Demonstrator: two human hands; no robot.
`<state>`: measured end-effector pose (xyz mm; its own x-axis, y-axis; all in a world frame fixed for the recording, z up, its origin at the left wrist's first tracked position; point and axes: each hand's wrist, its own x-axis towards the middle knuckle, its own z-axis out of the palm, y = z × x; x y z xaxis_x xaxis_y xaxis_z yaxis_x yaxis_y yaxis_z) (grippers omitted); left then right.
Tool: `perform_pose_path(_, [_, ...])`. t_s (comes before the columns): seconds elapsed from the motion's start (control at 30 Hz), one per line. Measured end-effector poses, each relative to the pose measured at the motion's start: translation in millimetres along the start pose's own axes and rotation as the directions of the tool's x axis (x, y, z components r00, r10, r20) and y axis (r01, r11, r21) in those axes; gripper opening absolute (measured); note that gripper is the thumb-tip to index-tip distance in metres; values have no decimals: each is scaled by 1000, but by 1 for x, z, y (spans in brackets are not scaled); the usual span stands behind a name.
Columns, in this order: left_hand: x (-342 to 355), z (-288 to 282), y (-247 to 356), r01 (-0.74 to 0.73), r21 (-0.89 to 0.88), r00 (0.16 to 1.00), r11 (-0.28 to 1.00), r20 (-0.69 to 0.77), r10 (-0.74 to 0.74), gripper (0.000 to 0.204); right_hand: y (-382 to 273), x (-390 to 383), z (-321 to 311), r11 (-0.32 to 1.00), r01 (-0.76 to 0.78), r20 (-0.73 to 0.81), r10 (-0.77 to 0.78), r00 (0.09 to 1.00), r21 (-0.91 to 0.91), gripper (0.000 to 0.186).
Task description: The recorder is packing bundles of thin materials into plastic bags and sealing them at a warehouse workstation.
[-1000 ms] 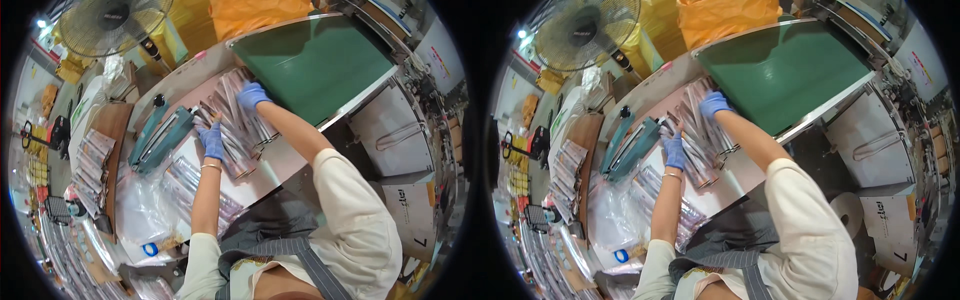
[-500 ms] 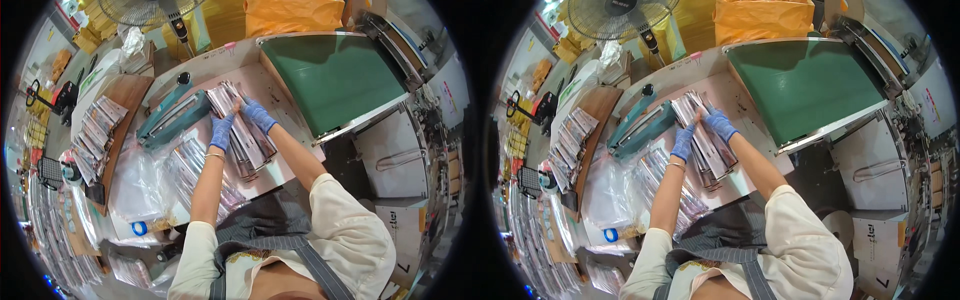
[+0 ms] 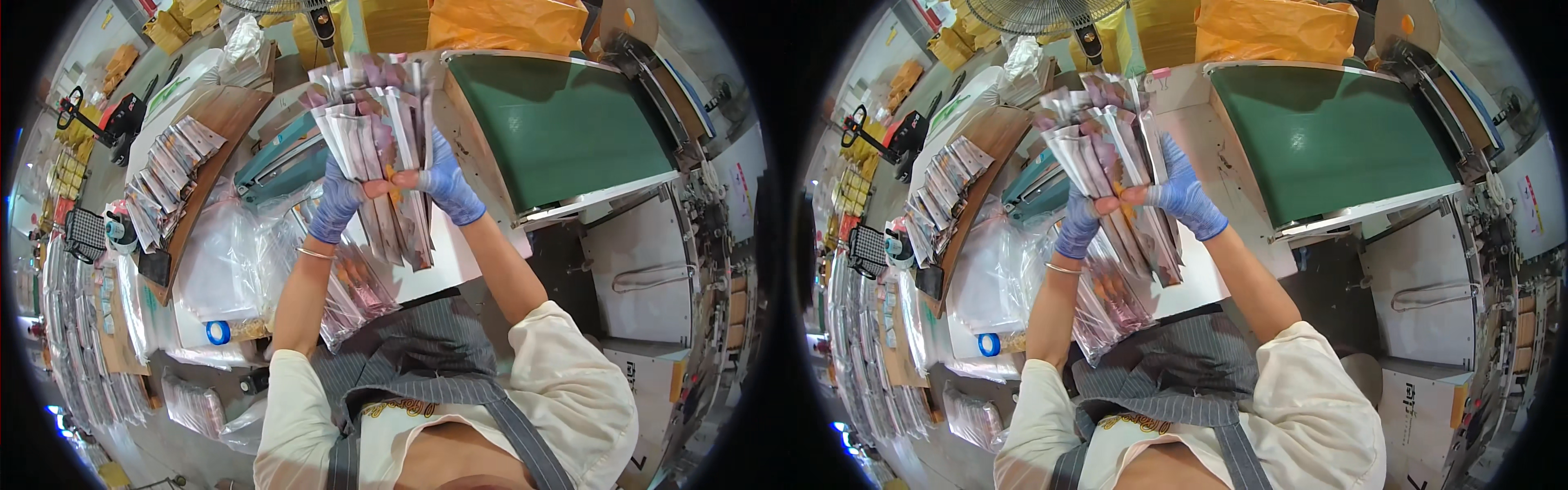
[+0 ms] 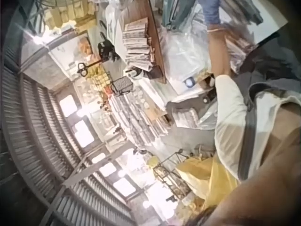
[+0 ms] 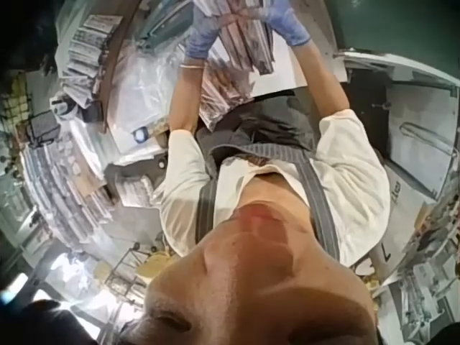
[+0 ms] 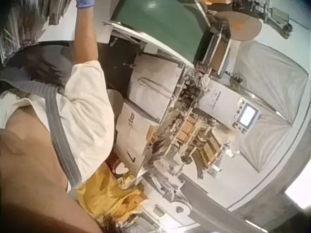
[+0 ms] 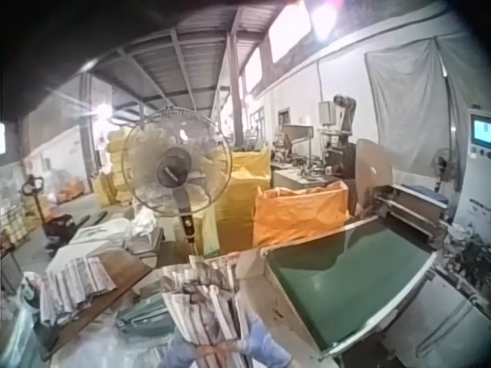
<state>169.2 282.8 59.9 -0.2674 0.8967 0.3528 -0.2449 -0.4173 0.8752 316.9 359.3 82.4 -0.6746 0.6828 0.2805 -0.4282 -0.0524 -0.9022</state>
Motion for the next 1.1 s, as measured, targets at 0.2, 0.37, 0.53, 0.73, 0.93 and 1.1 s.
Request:
perform_pose_path(0.2, [-7,-21,21,-637,733,769,238,586,255,91,-12,-6,-2,957,259,167,-236,957,-128,106])
perform_pose_path(0.37, [-13,9,2,-243,655,962,715,66,266,56,-5,-6,-15,956,172,150,-139,979,-236,105])
perform_pose_path(0.53, [-4,-12,14,-761,642,645,96,734,213,110,-2,-4,-11,951,306,195,-293,936,-35,121])
perform_pose_path(0.73, [-18,18,-13,-30,-105,981,994,189,49,144,-2,-11,-3,966,228,162,-208,965,-124,103])
perform_pose_path(0.93, [-47,14,-22,23,185,996,982,82,-39,96,-5,-24,9,831,432,209,-380,901,-350,60])
perform_pose_path(1.1, [-81,31,30,297,8,952,955,72,-297,70,-11,-52,39,832,326,63,-334,940,-448,48])
